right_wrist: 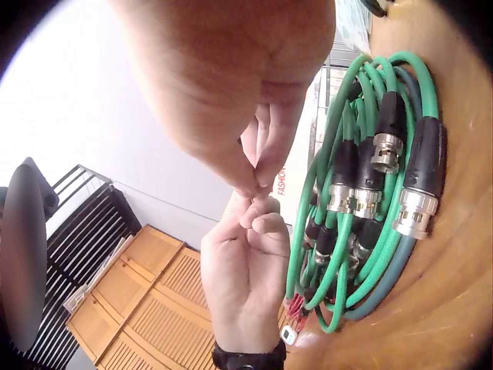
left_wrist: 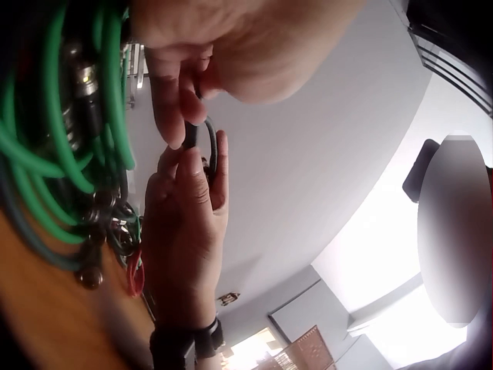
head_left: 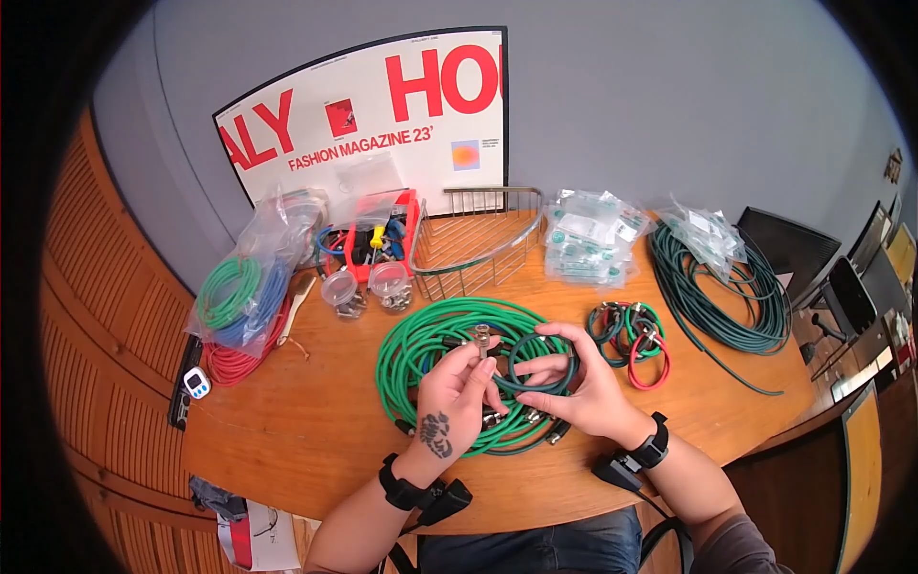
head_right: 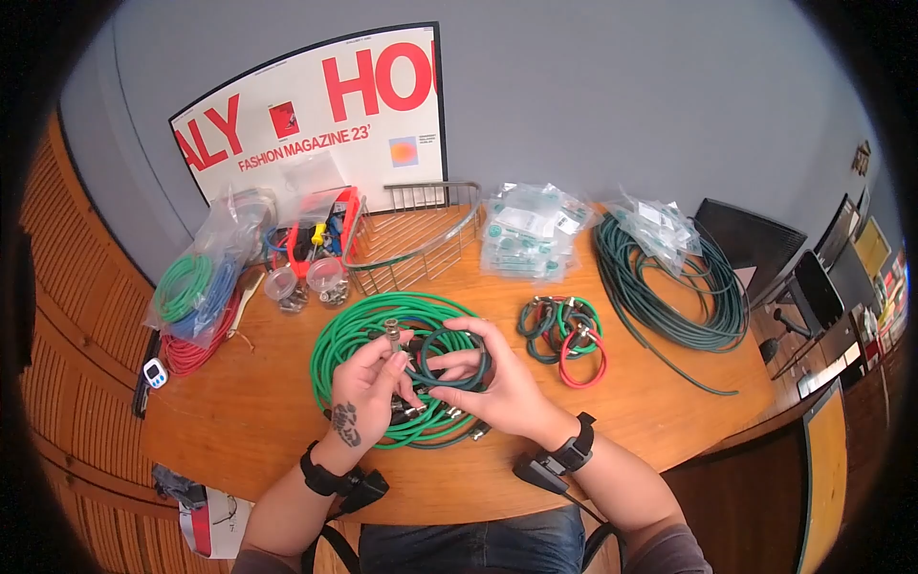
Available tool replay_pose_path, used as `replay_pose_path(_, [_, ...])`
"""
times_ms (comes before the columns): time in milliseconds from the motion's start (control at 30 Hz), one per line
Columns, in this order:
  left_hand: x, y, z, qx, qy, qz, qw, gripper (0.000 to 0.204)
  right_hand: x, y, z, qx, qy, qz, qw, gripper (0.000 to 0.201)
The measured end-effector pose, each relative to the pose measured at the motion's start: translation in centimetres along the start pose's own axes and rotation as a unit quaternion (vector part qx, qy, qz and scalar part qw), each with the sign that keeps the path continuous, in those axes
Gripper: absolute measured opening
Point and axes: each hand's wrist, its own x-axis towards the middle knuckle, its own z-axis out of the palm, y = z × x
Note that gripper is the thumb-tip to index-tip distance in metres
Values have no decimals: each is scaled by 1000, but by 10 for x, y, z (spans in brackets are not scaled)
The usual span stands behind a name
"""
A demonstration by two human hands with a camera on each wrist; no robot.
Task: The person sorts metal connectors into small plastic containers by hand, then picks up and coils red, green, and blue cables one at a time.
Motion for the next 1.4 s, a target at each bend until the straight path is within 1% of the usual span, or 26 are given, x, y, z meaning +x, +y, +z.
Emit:
replay_pose_path(67, [1, -1, -1, 11, -2, 0, 1000, 30, 0, 0, 0, -19, -5, -12, 1000, 76])
replay_pose_path(133, [2, -5, -4, 49, -33, -42, 997, 37, 0, 3, 1, -31, -29, -29, 999, 74])
replay_pose_path(167, [2, -5, -5, 49, -31, -41, 997, 37, 0, 5, 0, -31, -31, -29, 999, 74])
replay_pose_path(233, [1, -5, -6, 148, -76, -5, 986, 39, 1, 7, -1, -75, -74, -49, 993, 75])
replay_pose_path(267, [0, -3, -7, 148, -74, -5, 986, 39, 1, 8, -1, -74, -76, -49, 993, 75])
replay_pose_path(333, [-1, 2, -9, 182, -142, 31, 973, 41, 1, 10, -2, -106, -85, -89, 987, 76])
replay_pose_path(367, [-1, 3, -11, 181, -163, 30, 970, 44, 1, 8, -2, -106, -86, -88, 987, 76])
replay_pose_path(467, [0, 8, -14, 185, -185, 13, 965, 46, -1, -2, -2, -119, -83, -48, 988, 78])
replay_pose_path(567, [1, 3, -16, 154, -199, 31, 967, 43, -1, -5, -2, -124, -100, -25, 987, 79])
replay_pose_path(600, [1, 3, -17, 155, -199, 31, 967, 43, -1, -5, -1, -103, -100, -10, 990, 77])
replay_pose_path(667, [2, 5, -16, 101, -167, 21, 981, 35, -2, -5, 0, -83, -100, 6, 992, 75])
replay_pose_path(700, [3, 4, -17, 101, -166, 20, 981, 35, -2, -5, 0, -31, -97, 15, 995, 72])
replay_pose_path(733, [4, 3, -19, 57, -149, 8, 987, 30, -2, -5, 0, 22, -94, 23, 995, 68])
replay_pose_path(767, [5, 1, -20, 12, -132, -4, 991, 25, -3, -5, 1, 22, -93, 23, 995, 68])
replay_pose_path(800, [5, -1, -18, 12, -134, -4, 991, 25, -3, -5, 2, 34, -91, 14, 995, 58])
replay_pose_path(833, [3, -3, -17, -20, -127, -34, 991, 24, -3, -6, 2, 45, -90, 6, 995, 48])
replay_pose_path(867, [2, -4, -16, -52, -118, -64, 990, 22, -4, -5, 0, 44, -91, 5, 995, 48])
replay_pose_path(933, [5, -7, -17, -57, -129, -54, 989, 22, -3, -2, -5, 58, -78, 32, 995, 35])
replay_pose_path(967, [6, -8, -17, -62, -140, -45, 987, 22, -3, 0, -1, 22, -47, 7, 999, 35])
replay_pose_path(1000, [5, -6, -17, -61, -140, -45, 987, 22, -3, 1, 0, 23, -47, 7, 999, 35])
replay_pose_path(1067, [5, -1, -13, -72, -170, -50, 982, 23, -6, 2, 0, -25, -4, 1, 1000, 30])
replay_pose_path(1100, [4, -1, -11, -72, -172, -51, 981, 23, -6, 2, 1, -25, -2, 2, 1000, 30])
replay_pose_path(1167, [3, 0, -10, -82, -166, -35, 982, 24, -6, 1, 5, -9, 50, 11, 999, 28])
replay_pose_path(1300, [-1, 4, -6, -92, -153, -38, 983, 26, -5, 3, 6, 6, 67, 14, 998, 28])
replay_pose_path(1367, [-2, 3, -4, -57, -138, -5, 989, 25, -5, 4, 6, -44, 67, 7, 997, 29])
replay_pose_path(1400, [-3, 3, -5, -56, -137, -5, 989, 25, -4, 4, 7, -44, 65, 6, 997, 29])
